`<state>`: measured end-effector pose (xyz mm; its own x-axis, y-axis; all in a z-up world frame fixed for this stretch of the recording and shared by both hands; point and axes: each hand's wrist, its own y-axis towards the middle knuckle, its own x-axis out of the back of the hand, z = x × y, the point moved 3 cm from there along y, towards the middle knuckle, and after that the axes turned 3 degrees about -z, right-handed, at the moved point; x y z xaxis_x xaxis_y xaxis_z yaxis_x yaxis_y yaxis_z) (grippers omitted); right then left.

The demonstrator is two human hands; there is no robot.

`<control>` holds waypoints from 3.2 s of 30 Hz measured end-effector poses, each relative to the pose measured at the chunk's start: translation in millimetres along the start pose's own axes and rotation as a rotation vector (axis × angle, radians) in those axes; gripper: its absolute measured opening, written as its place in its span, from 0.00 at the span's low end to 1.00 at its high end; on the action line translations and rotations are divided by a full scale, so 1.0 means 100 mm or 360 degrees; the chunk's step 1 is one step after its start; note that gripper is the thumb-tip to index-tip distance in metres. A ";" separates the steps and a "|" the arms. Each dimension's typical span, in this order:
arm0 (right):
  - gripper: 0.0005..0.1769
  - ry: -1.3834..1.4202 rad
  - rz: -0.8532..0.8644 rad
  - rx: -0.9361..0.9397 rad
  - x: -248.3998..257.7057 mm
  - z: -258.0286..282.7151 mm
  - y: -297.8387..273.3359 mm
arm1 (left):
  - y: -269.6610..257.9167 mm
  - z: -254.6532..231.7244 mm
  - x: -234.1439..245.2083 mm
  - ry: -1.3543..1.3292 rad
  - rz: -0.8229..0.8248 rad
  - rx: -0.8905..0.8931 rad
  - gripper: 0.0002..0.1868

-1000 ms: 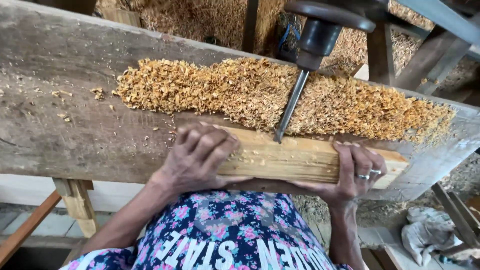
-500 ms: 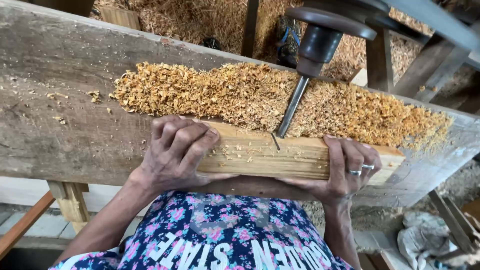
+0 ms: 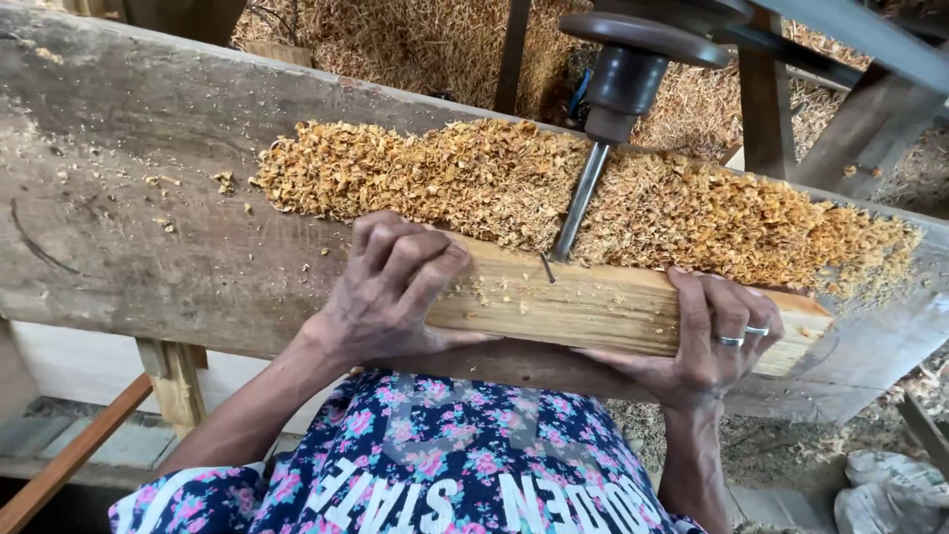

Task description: Drilling a slot into a wooden block using a drill press

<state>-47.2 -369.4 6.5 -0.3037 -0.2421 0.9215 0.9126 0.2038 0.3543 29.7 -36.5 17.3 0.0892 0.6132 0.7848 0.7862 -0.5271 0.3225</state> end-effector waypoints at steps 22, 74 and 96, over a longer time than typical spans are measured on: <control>0.57 0.0029 0.0075 -0.0028 0.18 -0.20 0.06 | 0.15 -0.22 -0.27 -0.0089 -0.0025 -0.0033 0.41; 0.19 0.0101 -0.0104 -0.0031 0.19 0.02 -0.03 | -0.09 -0.21 -0.29 -0.0010 -0.0169 0.0045 0.37; 0.20 0.0130 -0.0112 -0.0033 0.10 0.04 -0.08 | -0.23 -0.13 -0.22 0.0005 -0.0262 0.0079 0.39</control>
<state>-58.1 -370.0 13.5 -0.3447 -0.3319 0.8781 0.8955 0.1643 0.4136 1.3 -45.8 -0.5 -0.0448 0.6871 0.7252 0.8193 -0.3901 0.4202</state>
